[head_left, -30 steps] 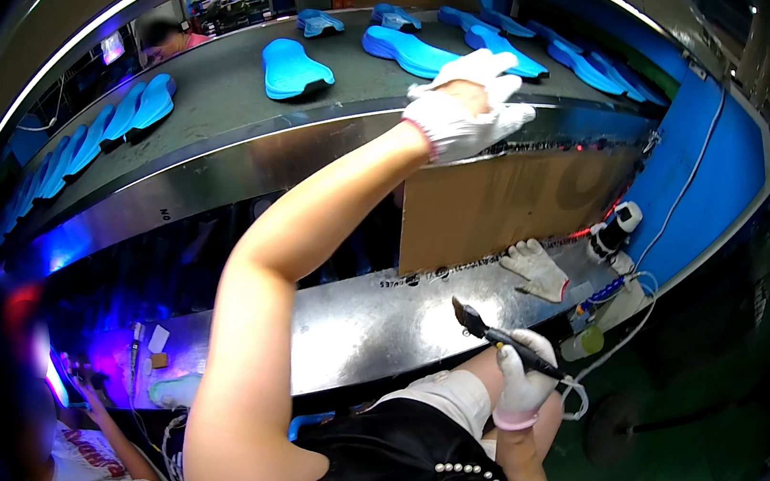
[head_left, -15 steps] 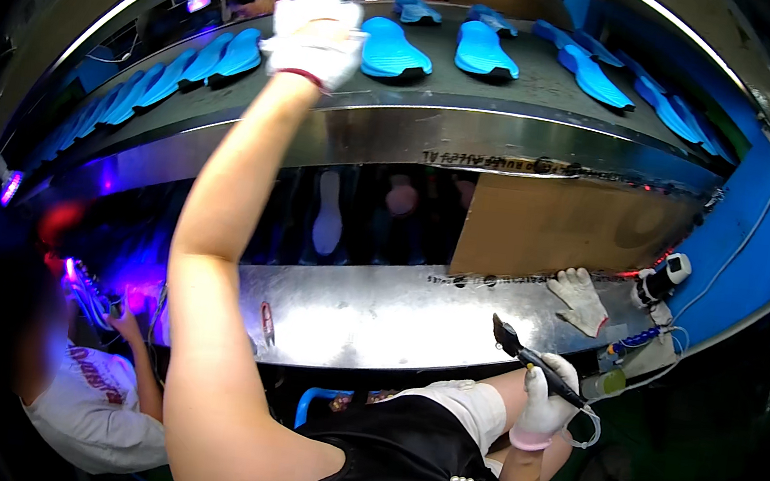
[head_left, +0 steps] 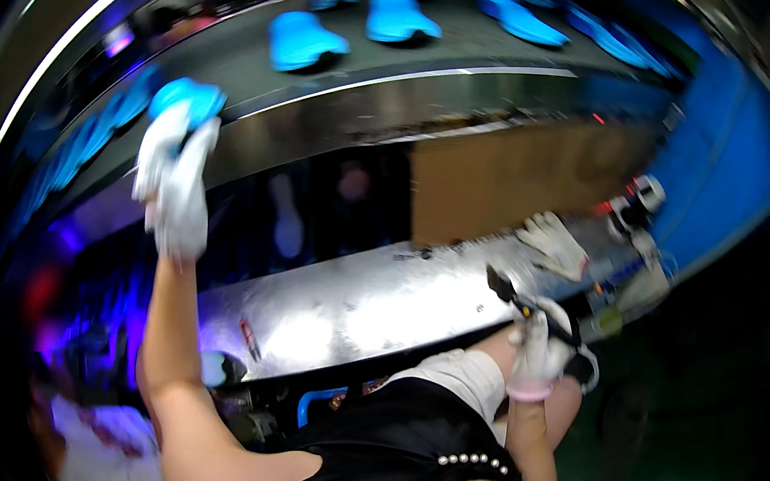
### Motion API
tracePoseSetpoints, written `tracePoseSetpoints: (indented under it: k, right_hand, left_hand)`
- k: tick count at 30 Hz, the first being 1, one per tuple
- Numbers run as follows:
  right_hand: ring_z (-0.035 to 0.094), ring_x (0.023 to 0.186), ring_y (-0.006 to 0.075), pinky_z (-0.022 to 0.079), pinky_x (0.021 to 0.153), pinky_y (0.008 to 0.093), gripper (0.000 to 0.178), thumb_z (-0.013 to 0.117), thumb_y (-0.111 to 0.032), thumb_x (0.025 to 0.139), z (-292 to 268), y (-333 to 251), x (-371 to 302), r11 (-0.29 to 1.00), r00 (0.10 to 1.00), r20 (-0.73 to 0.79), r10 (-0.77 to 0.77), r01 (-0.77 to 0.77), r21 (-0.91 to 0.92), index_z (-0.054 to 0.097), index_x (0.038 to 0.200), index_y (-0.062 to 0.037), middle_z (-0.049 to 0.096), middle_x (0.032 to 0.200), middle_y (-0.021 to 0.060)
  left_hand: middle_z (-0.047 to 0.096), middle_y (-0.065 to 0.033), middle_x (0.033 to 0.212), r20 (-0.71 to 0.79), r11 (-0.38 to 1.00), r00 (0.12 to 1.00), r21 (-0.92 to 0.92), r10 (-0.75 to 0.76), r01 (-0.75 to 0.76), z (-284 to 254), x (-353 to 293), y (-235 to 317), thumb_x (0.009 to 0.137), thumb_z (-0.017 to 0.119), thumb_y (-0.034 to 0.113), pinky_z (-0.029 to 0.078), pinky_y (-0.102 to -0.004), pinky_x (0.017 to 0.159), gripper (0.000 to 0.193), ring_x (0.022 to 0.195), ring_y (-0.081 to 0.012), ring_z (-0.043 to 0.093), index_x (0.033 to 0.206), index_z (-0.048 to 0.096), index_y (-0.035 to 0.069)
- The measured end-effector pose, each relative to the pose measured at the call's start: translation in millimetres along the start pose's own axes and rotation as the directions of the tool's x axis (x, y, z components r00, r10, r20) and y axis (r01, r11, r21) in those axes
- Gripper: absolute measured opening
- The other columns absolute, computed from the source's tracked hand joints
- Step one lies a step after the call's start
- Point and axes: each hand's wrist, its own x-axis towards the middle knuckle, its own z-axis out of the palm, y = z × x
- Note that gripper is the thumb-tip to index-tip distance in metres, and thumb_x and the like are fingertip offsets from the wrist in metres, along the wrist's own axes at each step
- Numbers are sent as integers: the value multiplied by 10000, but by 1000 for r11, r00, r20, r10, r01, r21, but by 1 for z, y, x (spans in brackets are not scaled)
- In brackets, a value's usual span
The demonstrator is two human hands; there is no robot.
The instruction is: The person takes blue shoe soles from a conveyor belt and applies glue to the bottom surface using a brush connected to a supply line.
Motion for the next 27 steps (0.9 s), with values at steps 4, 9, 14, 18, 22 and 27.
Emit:
tracePoseSetpoints:
  k: [4, 9, 14, 18, 22, 27]
  right_hand:
    - [600, 617, 97, 486, 532, 178, 229, 603, -13, 877, -6, -1, 9, 996, 995, -48, 84, -85, -12, 560, 1096, 35, 653, 881, 110]
    - [553, 569, 72, 439, 507, 178, 199, 621, -14, 845, -17, -12, 13, 990, 983, -136, 125, -133, -48, 578, 1031, 39, 631, 780, 64]
    - [546, 579, 78, 449, 513, 199, 170, 625, -43, 839, -23, -10, 16, 984, 973, -148, 177, -180, -5, 600, 985, 40, 602, 732, 39]
    - [520, 563, 71, 437, 504, 204, 151, 609, -58, 871, -12, -8, 13, 963, 945, -192, 264, -247, 108, 600, 982, 45, 579, 697, 32]
    - [502, 546, 71, 410, 482, 215, 154, 604, -74, 870, -16, 9, 9, 969, 957, -153, 248, -242, 55, 597, 969, 43, 556, 679, 21]
    - [540, 548, 92, 441, 514, 225, 124, 654, -59, 828, -21, 32, 8, 928, 977, -22, 211, -207, -310, 630, 924, 17, 607, 718, 42]
  left_hand:
    - [651, -138, 967, 224, 870, 850, 21, 477, -493, 22, -123, 48, 728, 714, -49, 508, -400, 790, 217, 886, -295, 630, 927, 642, 1]
    - [647, -165, 983, 455, 886, 811, -436, 368, -158, 108, -266, 30, 673, 755, -26, 501, -434, 837, 270, 932, -344, 630, 905, 627, 20]
    - [441, -188, 1303, 693, 903, 718, -267, -64, 338, 108, -283, 17, 729, 776, 119, 418, -365, 970, 226, 1177, -288, 501, 872, 630, 23]
    - [483, -215, 1305, 883, -493, -77, -184, -462, 850, 140, -264, -9, 882, 479, 567, 432, -399, 949, 662, 1122, -323, 544, 1280, 473, 37]
    - [545, -299, 1197, 969, -728, -167, -18, -181, 685, 169, -262, -5, 841, 267, 768, 540, -416, 807, 937, 887, -381, 628, 1331, 418, -16]
    - [559, -277, 1120, 1000, -891, -6, 30, 30, 453, 192, -308, -22, 880, 290, 701, 526, -427, 757, 867, 914, -356, 591, 1275, 443, -56]
